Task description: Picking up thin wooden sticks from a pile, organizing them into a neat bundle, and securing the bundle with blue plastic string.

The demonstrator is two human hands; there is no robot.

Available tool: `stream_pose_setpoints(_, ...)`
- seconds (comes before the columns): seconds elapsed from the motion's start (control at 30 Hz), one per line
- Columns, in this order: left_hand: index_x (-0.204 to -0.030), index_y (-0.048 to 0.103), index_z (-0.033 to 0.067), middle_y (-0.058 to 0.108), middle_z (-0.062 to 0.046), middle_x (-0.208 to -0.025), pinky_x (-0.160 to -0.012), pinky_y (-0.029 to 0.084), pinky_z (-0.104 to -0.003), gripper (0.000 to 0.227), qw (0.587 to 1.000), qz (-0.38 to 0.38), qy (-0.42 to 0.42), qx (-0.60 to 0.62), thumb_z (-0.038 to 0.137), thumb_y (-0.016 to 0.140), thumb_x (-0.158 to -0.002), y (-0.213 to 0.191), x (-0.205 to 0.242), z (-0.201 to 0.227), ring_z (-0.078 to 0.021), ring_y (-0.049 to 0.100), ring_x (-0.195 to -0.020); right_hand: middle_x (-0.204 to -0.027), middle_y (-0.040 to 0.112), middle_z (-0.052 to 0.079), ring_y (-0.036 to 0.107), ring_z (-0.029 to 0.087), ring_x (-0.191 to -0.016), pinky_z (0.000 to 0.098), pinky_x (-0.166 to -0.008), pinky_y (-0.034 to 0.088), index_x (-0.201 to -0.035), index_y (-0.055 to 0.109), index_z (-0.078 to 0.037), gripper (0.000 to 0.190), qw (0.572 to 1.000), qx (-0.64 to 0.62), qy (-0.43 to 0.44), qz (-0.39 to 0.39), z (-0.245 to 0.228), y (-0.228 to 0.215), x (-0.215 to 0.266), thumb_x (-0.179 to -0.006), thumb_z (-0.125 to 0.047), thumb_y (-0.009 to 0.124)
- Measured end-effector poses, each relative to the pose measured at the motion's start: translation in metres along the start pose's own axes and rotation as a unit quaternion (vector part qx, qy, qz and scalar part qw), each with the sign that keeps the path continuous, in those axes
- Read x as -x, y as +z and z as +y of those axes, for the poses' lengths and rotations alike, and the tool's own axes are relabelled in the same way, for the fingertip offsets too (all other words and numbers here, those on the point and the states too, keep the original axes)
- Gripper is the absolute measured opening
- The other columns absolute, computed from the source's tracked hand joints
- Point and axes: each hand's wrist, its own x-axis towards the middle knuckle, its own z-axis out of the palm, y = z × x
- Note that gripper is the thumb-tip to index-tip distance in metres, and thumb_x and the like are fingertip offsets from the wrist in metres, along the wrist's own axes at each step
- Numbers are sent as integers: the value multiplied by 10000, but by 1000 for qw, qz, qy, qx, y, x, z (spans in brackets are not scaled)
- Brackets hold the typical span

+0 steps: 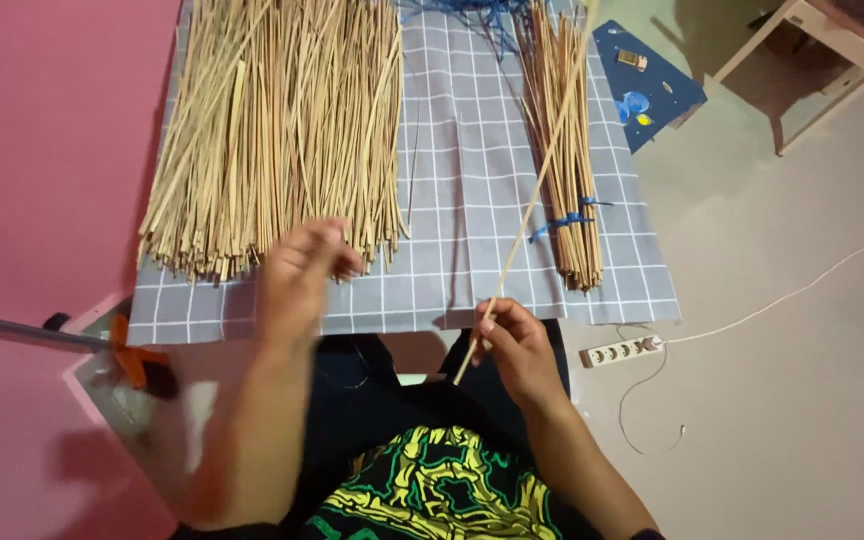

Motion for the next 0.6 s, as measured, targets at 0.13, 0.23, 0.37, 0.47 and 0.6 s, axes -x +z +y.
stream_pose_setpoints(0.13, -1120, 624, 60, 768, -143, -997, -736, 623, -314, 143, 944, -96, -67, 310, 165, 577, -1035, 50, 46, -53, -221, 768, -884, -797, 582, 146, 664, 252, -566, 352, -485, 577, -1120, 641, 82, 182, 999, -12, -35, -22, 1, 9, -13, -945, 32, 639)
stream_pose_setpoints(0.23, -1097, 629, 48, 698, -97, -969, -714, 627, -330, 147, 941, -80, -115, 309, 173, 608, -1022, 67, 67, -62, -215, 737, -876, -780, 597, 156, 672, 249, -549, 338, -498, 571, -1156, 647, 110, 223, 998, 31, -47, -28, -2, 18, -14, -943, 46, 635)
stream_pose_setpoints(0.37, -1121, 637, -18, 636, -99, -901, -731, 605, -295, 170, 951, -58, -98, 286, 115, 609, -1018, 76, 72, -76, -197, 705, -842, -777, 627, 167, 679, 246, -557, 337, -524, 566, -1146, 666, 106, 211, 996, 58, -58, -31, 4, 28, -11, -946, 45, 639)
stream_pose_setpoints(0.47, -1070, 696, -35, 621, -101, -844, -687, 590, -291, 162, 973, -63, -72, 208, 104, 658, -997, 75, 73, -79, -171, 662, -774, -776, 632, 163, 683, 239, -551, 341, -547, 573, -1123, 674, 114, 200, 996, 71, -57, -25, 6, 30, -8, -933, 52, 658)
stream_pose_setpoints(0.6, -1065, 695, -43, 614, -109, -768, -605, 590, -265, 174, 968, -76, -98, 219, 108, 654, -989, 72, 76, -79, -164, 668, -683, -777, 633, 160, 692, 247, -556, 343, -553, 577, -1091, 674, 85, 163, 996, 65, -63, -14, 7, 19, -11, -934, 42, 659)
